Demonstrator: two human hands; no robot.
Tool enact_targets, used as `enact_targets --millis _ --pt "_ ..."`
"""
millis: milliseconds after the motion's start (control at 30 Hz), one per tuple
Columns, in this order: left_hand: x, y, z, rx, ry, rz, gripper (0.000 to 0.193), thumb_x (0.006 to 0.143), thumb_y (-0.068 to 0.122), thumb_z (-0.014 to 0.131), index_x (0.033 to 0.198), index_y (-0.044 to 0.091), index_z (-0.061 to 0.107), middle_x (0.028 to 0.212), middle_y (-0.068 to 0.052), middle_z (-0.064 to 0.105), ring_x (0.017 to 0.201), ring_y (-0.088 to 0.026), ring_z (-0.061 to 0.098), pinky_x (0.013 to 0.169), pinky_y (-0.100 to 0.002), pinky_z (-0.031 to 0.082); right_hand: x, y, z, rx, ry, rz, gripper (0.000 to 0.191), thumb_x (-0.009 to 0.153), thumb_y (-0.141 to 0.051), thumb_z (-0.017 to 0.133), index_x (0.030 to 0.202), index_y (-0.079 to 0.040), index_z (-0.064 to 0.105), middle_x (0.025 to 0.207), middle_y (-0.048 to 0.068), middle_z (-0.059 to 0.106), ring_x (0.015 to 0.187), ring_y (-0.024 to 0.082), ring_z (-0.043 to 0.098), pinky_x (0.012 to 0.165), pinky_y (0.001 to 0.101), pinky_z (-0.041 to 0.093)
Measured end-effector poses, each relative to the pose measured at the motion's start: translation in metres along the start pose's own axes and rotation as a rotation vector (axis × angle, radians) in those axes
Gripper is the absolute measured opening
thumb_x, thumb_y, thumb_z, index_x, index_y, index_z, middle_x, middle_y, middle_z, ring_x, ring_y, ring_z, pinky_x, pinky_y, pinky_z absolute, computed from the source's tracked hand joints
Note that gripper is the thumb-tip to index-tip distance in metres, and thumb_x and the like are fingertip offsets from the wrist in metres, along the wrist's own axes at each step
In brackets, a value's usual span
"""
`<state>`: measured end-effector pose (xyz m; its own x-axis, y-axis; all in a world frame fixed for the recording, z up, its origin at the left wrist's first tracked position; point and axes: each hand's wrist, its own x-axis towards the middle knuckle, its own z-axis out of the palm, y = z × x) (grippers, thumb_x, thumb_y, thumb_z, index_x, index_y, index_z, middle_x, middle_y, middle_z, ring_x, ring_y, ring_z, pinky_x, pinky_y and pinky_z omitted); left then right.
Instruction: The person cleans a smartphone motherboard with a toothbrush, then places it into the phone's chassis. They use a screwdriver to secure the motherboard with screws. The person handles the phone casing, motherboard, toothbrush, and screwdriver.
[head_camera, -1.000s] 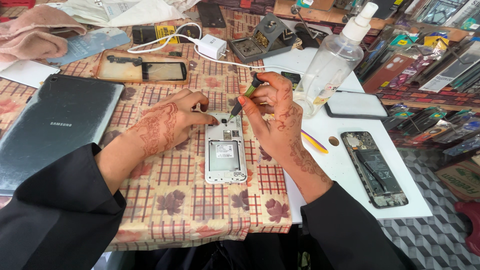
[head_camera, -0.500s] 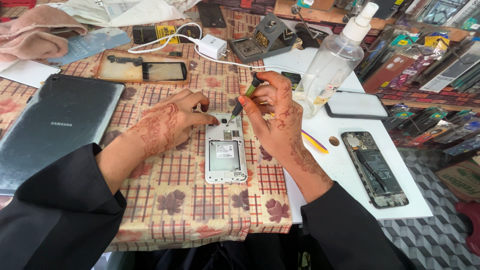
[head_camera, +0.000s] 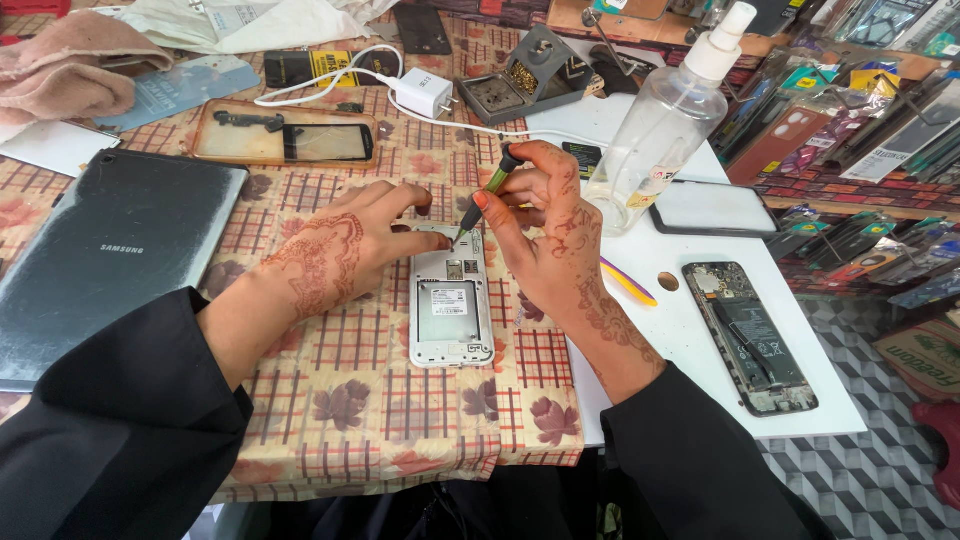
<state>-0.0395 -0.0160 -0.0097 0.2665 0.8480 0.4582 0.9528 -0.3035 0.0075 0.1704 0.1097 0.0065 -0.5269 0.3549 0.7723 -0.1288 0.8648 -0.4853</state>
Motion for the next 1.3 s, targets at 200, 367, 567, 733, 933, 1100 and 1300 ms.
enact_targets --millis 200,367,567,733,933,1100,1300 --pt "-0.001 0.001 0.003 0.035 0.023 0.026 0.063 0.068 -0.004 0.068 0.120 0.031 0.076 0.131 -0.007 0.058 0.121 -0.029 0.057 0.097 -0.044 0.049 0.000 0.001 0.000 0.012 -0.006 -0.007 0.047 0.104 -0.001 0.071 0.139 -0.003 0.039 0.108 0.012 0.076 0.095 0.017 0.079 0.080 0.0269 0.067" --pt "0.000 -0.001 0.009 0.038 0.000 0.033 0.056 0.073 0.001 0.069 0.119 0.032 0.076 0.133 -0.007 0.057 0.121 -0.028 0.056 0.099 -0.044 0.048 0.000 0.001 0.000 0.004 -0.002 0.004 0.047 0.103 -0.002 0.071 0.138 -0.003 0.040 0.105 0.012 0.075 0.094 0.017 0.079 0.079 0.0268 0.067" --pt "0.002 -0.001 0.009 0.007 -0.064 -0.026 0.070 0.064 -0.004 0.067 0.121 0.036 0.075 0.136 -0.006 0.055 0.123 -0.029 0.053 0.103 -0.043 0.046 0.001 0.000 0.000 0.001 0.001 0.012 0.046 0.103 -0.003 0.071 0.139 -0.003 0.040 0.104 0.011 0.075 0.095 0.017 0.079 0.076 0.0258 0.065" --pt "0.002 0.001 0.006 -0.021 -0.104 -0.055 0.078 0.062 -0.007 0.065 0.125 0.038 0.072 0.137 -0.006 0.054 0.122 -0.029 0.052 0.103 -0.042 0.046 0.002 -0.002 -0.002 -0.077 0.034 0.001 0.047 0.104 -0.005 0.072 0.139 -0.004 0.041 0.097 0.009 0.074 0.091 0.016 0.078 0.071 0.0252 0.062" --pt "0.001 -0.003 0.010 -0.111 -0.095 -0.052 0.081 0.060 -0.011 0.065 0.127 0.036 0.072 0.137 -0.008 0.053 0.120 -0.031 0.052 0.103 -0.042 0.047 0.003 -0.004 -0.004 -0.073 0.031 0.027 0.047 0.103 -0.005 0.071 0.139 -0.004 0.040 0.098 0.009 0.075 0.089 0.016 0.078 0.073 0.0263 0.062" --pt "0.002 -0.011 0.018 -0.273 0.067 -0.021 0.069 0.064 -0.018 0.061 0.119 0.021 0.076 0.136 -0.015 0.054 0.125 -0.036 0.052 0.100 -0.042 0.047 0.002 -0.003 -0.005 -0.040 0.050 0.041 0.048 0.105 -0.006 0.071 0.140 -0.004 0.038 0.101 0.010 0.074 0.093 0.017 0.078 0.076 0.0269 0.063" --pt "-0.002 -0.016 0.015 -0.304 0.119 -0.078 0.068 0.069 -0.023 0.055 0.115 0.021 0.079 0.127 -0.014 0.057 0.119 -0.032 0.056 0.092 -0.038 0.051 0.002 -0.004 -0.005 -0.041 0.030 0.046 0.048 0.105 -0.007 0.071 0.140 -0.003 0.038 0.102 0.010 0.074 0.094 0.017 0.078 0.077 0.0275 0.064"
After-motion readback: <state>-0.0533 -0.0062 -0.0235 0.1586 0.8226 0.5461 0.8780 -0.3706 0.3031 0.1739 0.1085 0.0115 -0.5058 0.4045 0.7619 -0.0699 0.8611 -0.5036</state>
